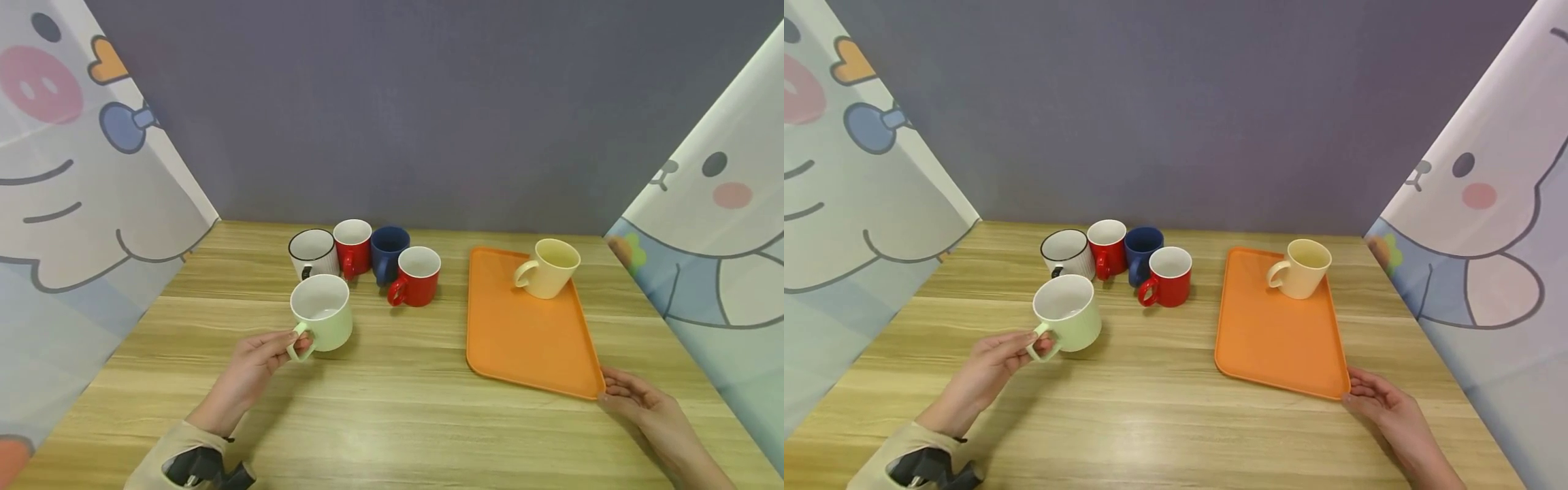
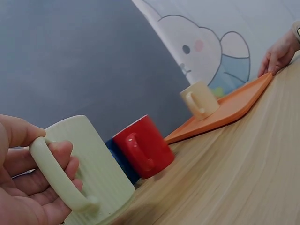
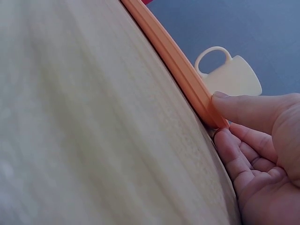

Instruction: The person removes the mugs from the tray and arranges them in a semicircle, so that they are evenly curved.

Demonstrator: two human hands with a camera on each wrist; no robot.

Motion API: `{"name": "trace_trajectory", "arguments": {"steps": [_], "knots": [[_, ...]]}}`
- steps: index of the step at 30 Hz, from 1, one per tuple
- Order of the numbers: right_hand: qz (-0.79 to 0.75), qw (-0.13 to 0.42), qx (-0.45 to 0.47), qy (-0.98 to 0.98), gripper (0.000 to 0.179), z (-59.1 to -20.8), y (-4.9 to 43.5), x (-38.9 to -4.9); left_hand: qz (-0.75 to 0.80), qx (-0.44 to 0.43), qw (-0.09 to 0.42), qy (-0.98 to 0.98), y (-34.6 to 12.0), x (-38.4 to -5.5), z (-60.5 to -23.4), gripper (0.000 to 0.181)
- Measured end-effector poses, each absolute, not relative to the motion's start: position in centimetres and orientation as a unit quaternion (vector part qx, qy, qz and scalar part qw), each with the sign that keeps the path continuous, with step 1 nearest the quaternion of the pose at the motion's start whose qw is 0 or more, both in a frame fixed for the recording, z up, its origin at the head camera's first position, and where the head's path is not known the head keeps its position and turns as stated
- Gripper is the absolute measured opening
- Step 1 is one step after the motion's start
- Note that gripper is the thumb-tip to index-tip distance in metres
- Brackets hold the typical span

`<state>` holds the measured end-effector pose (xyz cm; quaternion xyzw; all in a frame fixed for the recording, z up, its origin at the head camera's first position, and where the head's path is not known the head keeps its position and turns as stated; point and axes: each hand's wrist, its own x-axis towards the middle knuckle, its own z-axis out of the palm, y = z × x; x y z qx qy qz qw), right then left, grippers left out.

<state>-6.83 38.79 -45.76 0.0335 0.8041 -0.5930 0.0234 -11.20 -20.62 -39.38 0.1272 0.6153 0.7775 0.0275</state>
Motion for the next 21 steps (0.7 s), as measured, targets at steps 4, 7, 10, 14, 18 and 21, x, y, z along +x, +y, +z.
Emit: {"name": "trace_trajectory", "arguments": {"steps": [4, 7, 10, 14, 18, 21], "knots": [[-0.595, 0.022, 0.034, 0.803, 0.046, -45.8, 38.8, -6.9, 0.781, 0.108, 0.006, 0.614, -21.5, -10.9, -39.3, 0.039], [-0.595, 0.024, 0.039, 0.803, 0.046, -45.7, 38.7, -6.8, 0.787, 0.081, -0.010, 0.611, -22.1, -10.6, -39.3, 0.037], [-0.594, 0.026, 0.041, 0.803, 0.045, -45.7, 38.7, -6.8, 0.792, 0.056, -0.024, 0.607, -22.6, -10.5, -39.4, 0.037], [-0.584, 0.028, 0.044, 0.810, 0.045, -45.6, 38.7, -6.7, 0.796, 0.037, -0.036, 0.603, -23.2, -10.6, -39.4, 0.036], [-0.581, 0.024, 0.036, 0.813, 0.045, -45.7, 38.7, -6.8, 0.805, 0.030, -0.050, 0.591, -23.8, -10.8, -39.2, 0.035], [-0.587, 0.020, 0.027, 0.809, 0.046, -45.7, 38.8, -6.8, 0.812, 0.024, -0.059, 0.580, -24.1, -10.9, -39.1, 0.035]]}}
